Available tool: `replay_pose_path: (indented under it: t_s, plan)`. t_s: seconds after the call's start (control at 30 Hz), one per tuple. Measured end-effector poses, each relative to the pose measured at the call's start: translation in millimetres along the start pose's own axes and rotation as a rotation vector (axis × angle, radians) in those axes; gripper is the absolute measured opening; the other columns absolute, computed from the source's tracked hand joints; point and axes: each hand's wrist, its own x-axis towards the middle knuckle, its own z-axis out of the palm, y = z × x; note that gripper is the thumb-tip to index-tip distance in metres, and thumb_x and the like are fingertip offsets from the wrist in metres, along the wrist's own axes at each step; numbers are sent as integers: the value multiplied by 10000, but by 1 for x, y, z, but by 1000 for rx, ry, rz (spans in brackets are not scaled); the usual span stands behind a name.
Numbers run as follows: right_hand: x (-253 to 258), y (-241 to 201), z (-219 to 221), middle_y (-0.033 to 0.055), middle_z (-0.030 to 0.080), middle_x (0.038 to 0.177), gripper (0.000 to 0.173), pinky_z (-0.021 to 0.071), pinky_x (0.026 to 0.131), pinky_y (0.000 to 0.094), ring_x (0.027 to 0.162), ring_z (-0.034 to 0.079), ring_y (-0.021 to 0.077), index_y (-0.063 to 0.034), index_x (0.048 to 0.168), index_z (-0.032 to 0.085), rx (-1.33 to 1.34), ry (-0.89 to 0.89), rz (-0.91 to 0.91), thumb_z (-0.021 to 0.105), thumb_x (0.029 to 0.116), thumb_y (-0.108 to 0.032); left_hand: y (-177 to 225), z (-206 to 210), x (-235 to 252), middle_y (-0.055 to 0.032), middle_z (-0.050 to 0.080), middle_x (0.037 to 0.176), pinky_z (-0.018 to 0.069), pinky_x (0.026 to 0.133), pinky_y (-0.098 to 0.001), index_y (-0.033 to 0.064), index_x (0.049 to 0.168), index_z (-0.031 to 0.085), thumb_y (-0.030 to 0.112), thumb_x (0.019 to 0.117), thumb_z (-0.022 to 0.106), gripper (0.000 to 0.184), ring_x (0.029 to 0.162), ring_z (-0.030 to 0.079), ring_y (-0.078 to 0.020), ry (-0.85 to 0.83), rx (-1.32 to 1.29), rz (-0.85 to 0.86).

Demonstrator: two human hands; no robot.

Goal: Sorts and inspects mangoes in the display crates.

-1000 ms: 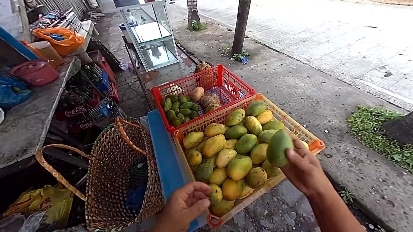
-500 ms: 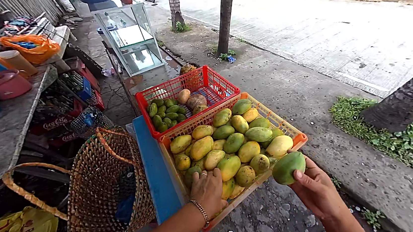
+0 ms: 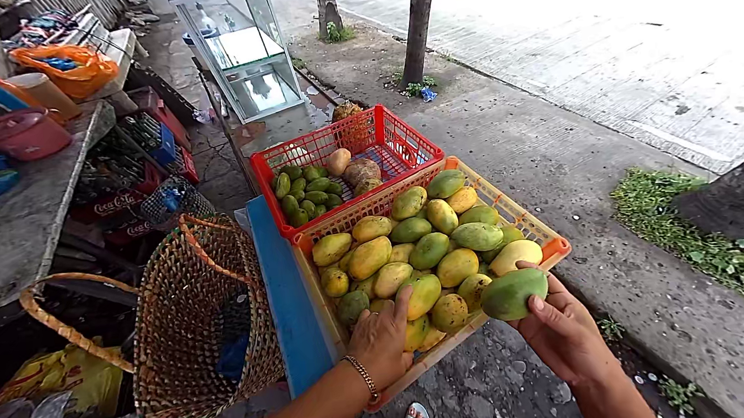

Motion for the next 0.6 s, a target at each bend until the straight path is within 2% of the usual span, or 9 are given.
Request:
replay_pose_path:
  t_s: [0.1,0.17,0.23,0.37,0.6]
  plan:
    - [4,-1,-2,232,647,1233,820,611,888,555,1048,708,375,-104,1431,455,10,-18,-6,910,762,-235,2,0,1,-197,540,1388,427,1069,-542,189,1651,10,260,853,778,1109,1220,595,-379,-11,-40,-13]
    - [5,-3,-3,230,657,1226,788,612,882,554,1046,710,373,-115,1428,487,15,-29,-22,902,771,-242,3,1,2,-199,538,1403,417,1084,-543,170,1651,16,319,875,769,1092,1239,588,-375,5,-75,-27]
    - [6,-5,-5,232,658,1226,785,615,878,551,1043,712,371,-112,1425,494,14,-36,-25,904,769,-248,6,1,4,-189,533,1424,415,1088,-531,155,1648,8,383,875,776,1114,1239,595,-357,17,-86,-59]
    - [4,-4,-3,229,674,1174,777,622,862,548,1004,725,366,-82,1375,498,23,-6,-24,922,742,-234,12,3,8,-186,487,1463,441,1068,-538,180,1650,-9,319,833,819,1172,1201,615,-369,0,-79,-115]
    - [0,-1,-4,229,682,1145,783,626,852,547,979,732,366,-54,1337,490,50,30,-45,939,717,-217,7,4,7,-172,536,1413,443,1072,-496,183,1650,34,327,837,790,1119,1225,605,-332,46,-120,-99]
